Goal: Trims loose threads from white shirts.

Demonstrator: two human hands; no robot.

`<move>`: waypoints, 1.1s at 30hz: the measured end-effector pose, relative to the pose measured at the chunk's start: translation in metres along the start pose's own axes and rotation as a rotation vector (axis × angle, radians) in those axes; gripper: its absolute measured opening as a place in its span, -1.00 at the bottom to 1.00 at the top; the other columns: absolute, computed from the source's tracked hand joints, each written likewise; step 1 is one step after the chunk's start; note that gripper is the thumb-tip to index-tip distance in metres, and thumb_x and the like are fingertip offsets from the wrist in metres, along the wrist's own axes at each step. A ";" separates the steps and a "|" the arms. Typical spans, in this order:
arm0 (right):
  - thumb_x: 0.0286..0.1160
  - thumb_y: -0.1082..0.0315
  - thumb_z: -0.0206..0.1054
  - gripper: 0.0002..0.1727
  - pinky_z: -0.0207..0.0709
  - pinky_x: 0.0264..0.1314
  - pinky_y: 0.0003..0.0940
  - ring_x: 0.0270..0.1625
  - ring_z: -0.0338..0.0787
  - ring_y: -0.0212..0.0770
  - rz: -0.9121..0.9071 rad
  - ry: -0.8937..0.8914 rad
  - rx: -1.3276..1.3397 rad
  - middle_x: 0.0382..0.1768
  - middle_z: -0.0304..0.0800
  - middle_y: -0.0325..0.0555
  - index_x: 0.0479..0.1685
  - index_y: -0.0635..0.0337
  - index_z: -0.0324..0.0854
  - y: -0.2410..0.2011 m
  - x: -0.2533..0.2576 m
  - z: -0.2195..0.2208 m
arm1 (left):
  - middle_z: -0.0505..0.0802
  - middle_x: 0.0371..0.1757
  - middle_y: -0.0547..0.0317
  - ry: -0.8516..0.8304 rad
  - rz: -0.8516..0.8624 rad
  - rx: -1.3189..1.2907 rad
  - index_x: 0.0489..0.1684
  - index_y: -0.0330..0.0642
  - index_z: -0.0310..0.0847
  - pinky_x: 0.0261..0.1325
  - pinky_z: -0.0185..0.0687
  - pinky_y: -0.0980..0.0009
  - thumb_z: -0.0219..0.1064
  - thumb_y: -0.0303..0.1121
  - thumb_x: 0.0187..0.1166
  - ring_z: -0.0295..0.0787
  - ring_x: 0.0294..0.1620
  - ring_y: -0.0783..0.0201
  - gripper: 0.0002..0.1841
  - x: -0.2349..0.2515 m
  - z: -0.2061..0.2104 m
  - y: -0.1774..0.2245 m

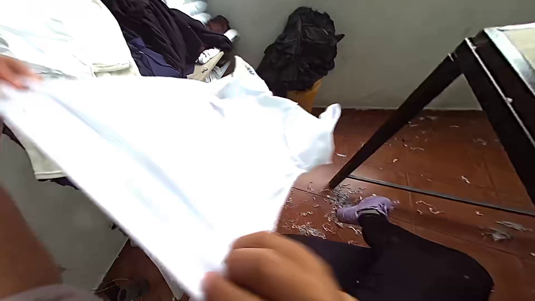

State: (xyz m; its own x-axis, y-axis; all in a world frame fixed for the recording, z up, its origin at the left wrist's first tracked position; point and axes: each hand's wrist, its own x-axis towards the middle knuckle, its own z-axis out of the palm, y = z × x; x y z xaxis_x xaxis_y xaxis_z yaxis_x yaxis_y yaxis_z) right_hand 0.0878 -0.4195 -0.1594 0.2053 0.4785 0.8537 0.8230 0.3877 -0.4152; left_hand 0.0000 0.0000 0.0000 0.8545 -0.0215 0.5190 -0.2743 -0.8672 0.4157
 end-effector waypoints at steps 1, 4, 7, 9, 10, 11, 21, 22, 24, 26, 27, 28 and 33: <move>0.69 0.48 0.22 -0.86 0.65 -0.03 -0.43 -0.12 0.76 -0.15 0.010 -0.101 0.140 -0.23 0.73 -0.01 -0.03 0.21 0.70 0.003 -0.006 0.024 | 0.81 -0.22 0.22 0.035 -0.059 0.087 -0.42 -0.36 0.55 0.06 0.54 0.65 0.19 -0.43 0.65 0.70 -0.08 0.62 -0.78 -0.037 -0.002 -0.001; 0.51 0.60 0.30 -0.80 0.73 0.03 -0.14 -0.10 0.86 -0.01 0.277 -0.495 0.526 -0.16 0.84 0.13 0.00 0.35 0.77 0.024 -0.038 0.075 | 0.80 -0.13 -0.34 -0.149 -0.583 0.381 -0.14 -0.63 0.63 0.12 0.66 -0.09 0.41 -0.73 0.35 0.77 -0.07 -0.06 -0.82 -0.136 0.017 -0.010; 0.56 0.56 0.27 -0.82 0.66 0.10 0.17 -0.06 0.87 0.18 0.438 -0.843 0.481 -0.18 0.86 0.22 -0.04 0.38 0.78 0.040 -0.084 0.091 | 0.70 0.10 -0.61 -0.419 -1.080 0.463 0.06 -0.65 0.62 0.28 0.48 -0.41 0.57 -0.70 0.26 0.63 0.21 -0.48 -0.60 -0.188 0.075 -0.062; 0.57 0.53 0.28 -0.82 0.66 0.05 0.21 -0.07 0.88 0.20 0.492 -0.835 0.386 -0.18 0.88 0.20 -0.07 0.34 0.80 0.040 -0.109 0.080 | 0.68 0.19 -0.63 -0.404 -1.111 0.450 0.11 -0.66 0.61 0.39 0.41 -0.41 0.50 -0.58 0.44 0.60 0.31 -0.50 -0.64 -0.188 0.119 -0.075; 0.55 0.51 0.31 -0.84 0.70 0.00 0.19 -0.12 0.91 0.15 0.532 -0.749 0.309 -0.21 0.90 0.15 -0.09 0.31 0.81 0.037 -0.118 0.068 | 0.71 0.11 -0.62 -0.328 -1.046 0.438 0.05 -0.65 0.62 0.35 0.42 -0.44 0.46 -0.53 0.52 0.64 0.24 -0.51 -0.69 -0.180 0.145 -0.068; 0.53 0.47 0.35 -0.85 0.74 -0.05 0.15 -0.17 0.93 0.09 0.584 -0.637 0.198 -0.25 0.92 0.07 -0.09 0.26 0.82 0.032 -0.126 0.053 | 0.75 0.01 -0.60 -0.236 -0.937 0.429 0.02 -0.64 0.64 0.27 0.47 -0.47 0.44 -0.51 0.55 0.69 0.14 -0.52 -0.72 -0.167 0.172 -0.057; 0.72 0.36 0.26 -0.88 0.59 0.34 -0.60 0.23 0.73 -0.50 0.955 0.464 -0.902 0.05 0.79 -0.23 0.05 0.06 0.66 -0.141 -0.196 -0.078 | 0.88 0.02 -0.28 -0.904 -0.017 -0.109 0.17 -0.36 0.76 0.22 0.64 -0.34 0.33 -0.41 0.61 0.85 0.08 -0.28 -0.72 -0.040 0.422 0.041; 0.72 0.36 0.24 -0.89 0.59 0.34 -0.58 0.23 0.72 -0.50 0.966 0.527 -1.067 0.05 0.76 -0.25 0.05 0.05 0.63 -0.166 -0.198 -0.080 | 0.89 -0.06 -0.26 -0.830 0.071 -0.218 0.10 -0.38 0.78 0.14 0.70 -0.29 0.30 -0.44 0.57 0.87 -0.02 -0.22 -0.73 -0.036 0.441 0.050; 0.75 0.35 0.17 -0.87 0.56 0.37 -0.48 0.25 0.71 -0.42 1.021 0.580 -1.419 0.05 0.74 -0.21 0.07 0.08 0.59 -0.208 -0.202 -0.078 | 0.90 -0.16 -0.17 -0.687 0.199 -0.407 0.01 -0.41 0.80 0.01 0.79 -0.05 0.26 -0.41 0.54 0.89 -0.16 -0.02 -0.72 -0.025 0.473 0.080; 0.79 0.34 0.09 -0.84 0.56 0.35 -0.43 0.22 0.72 -0.32 1.088 0.568 -1.780 0.01 0.72 -0.10 0.09 0.13 0.55 -0.233 -0.211 -0.077 | 0.89 -0.21 -0.08 -0.627 0.303 -0.573 -0.04 -0.39 0.80 -0.07 0.79 0.25 0.28 -0.38 0.56 0.84 -0.23 0.21 -0.74 -0.008 0.497 0.121; 0.82 0.33 0.05 -0.81 0.56 0.30 -0.43 0.16 0.73 -0.27 1.097 0.560 -1.925 -0.03 0.72 -0.04 0.11 0.16 0.54 -0.236 -0.220 -0.079 | 0.88 -0.23 -0.02 -0.608 0.361 -0.646 -0.05 -0.36 0.80 -0.08 0.78 0.38 0.30 -0.37 0.55 0.82 -0.24 0.32 -0.75 0.000 0.507 0.143; 0.83 0.32 0.03 -0.78 0.56 0.27 -0.43 0.12 0.75 -0.22 1.091 0.556 -2.030 -0.08 0.74 0.00 0.10 0.17 0.56 -0.235 -0.229 -0.082 | 0.88 -0.24 0.02 -0.587 0.422 -0.718 -0.06 -0.33 0.80 -0.09 0.77 0.47 0.33 -0.36 0.54 0.81 -0.24 0.38 -0.77 0.009 0.515 0.164; 0.80 0.35 0.11 -0.78 0.65 0.06 -0.42 -0.07 0.80 -0.14 1.030 0.541 -2.156 -0.24 0.77 0.05 -0.01 0.21 0.66 -0.209 -0.235 -0.093 | 0.83 -0.16 0.19 -0.454 0.728 -0.962 -0.02 -0.10 0.71 -0.09 0.66 0.60 0.30 -0.27 0.69 0.74 -0.21 0.46 -0.84 0.056 0.528 0.255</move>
State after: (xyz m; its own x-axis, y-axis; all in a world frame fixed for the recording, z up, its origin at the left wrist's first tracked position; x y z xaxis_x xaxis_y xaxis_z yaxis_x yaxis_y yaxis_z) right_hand -0.0833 -0.6863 -0.2435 0.4824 -0.3687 0.7946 -0.4778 -0.8710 -0.1141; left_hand 0.2107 -0.4852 -0.2596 0.3955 -0.6665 0.6320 -0.7820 0.1165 0.6123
